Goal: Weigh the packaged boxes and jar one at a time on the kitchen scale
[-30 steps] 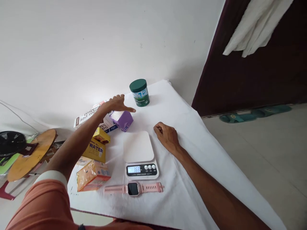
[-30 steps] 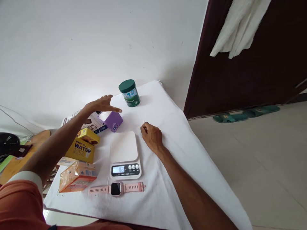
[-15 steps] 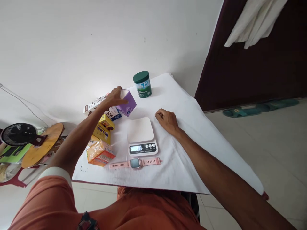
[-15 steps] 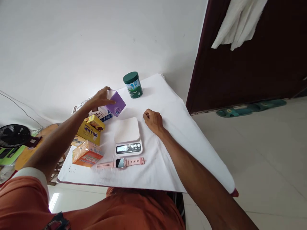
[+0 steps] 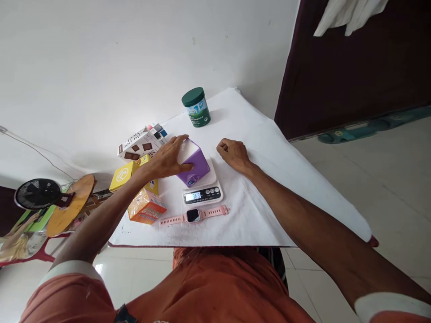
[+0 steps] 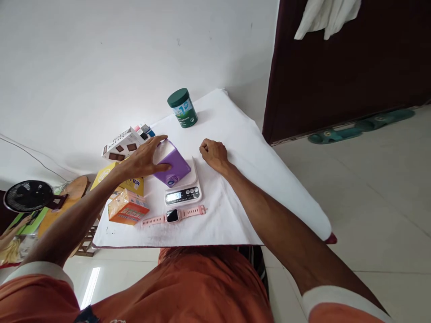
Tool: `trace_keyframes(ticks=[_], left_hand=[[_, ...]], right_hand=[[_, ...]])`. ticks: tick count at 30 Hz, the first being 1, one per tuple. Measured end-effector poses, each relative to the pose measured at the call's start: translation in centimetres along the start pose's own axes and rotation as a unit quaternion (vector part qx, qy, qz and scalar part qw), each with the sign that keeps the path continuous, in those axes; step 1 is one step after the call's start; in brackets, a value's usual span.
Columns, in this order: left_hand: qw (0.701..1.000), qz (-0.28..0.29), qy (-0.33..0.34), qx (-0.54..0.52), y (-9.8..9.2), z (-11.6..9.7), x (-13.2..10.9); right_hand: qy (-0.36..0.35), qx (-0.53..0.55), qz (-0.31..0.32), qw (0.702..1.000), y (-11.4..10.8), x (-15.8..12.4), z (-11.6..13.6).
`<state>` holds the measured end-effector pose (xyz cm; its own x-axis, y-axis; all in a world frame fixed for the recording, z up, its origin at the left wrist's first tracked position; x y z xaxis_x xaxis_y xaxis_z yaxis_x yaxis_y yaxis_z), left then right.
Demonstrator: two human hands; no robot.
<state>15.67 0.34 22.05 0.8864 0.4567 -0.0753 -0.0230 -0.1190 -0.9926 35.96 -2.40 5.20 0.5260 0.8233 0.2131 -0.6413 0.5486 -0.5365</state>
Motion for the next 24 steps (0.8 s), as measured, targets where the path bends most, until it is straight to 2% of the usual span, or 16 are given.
trace_keyframes(ticks=[4, 11, 14, 18, 21, 24], left_hand=[[1.000, -0.003, -0.003, 0.002, -0.8, -0.2, -0.4], [0.996, -0.089, 0.018, 0.008, -5.2, -0.3, -1.5], [0.994, -0.110, 0.021, 0.011, -6.1, -0.4, -1.5], [0.998, -0.061, 0.017, 0.018, -5.0, -1.4, -1.0], [0.999, 0.007, -0.017, 0.046, -2.9, -1.8, -0.4], [0.992, 0.094, -0.058, 0.065, -1.0, -1.1, 0.1]], right_hand=[[0.010, -0.010, 0.003, 1.000, 0.1, 0.0, 0.0], [0.010, -0.014, 0.005, 1.000, 0.1, 0.0, 0.0], [0.009, -0.013, 0.005, 1.000, 0.0, -0.1, 0.1], [0.015, -0.014, 0.012, 1.000, 0.0, -0.1, 0.2], [0.010, -0.019, 0.009, 1.000, 0.0, 0.0, 0.1], [0.005, -0.023, 0.009, 1.000, 0.0, 0.0, 0.0]])
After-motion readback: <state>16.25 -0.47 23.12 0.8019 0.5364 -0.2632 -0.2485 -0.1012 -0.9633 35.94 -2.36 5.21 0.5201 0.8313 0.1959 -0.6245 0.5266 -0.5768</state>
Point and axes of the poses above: each hand's wrist, its own x-axis towards the middle knuckle, its own y-axis out of the palm, z = x × y, the point moved 5 cm from there along x, towards the middle knuckle, and after that the axes turned 4 degrees about y, right-handed, at the moved point
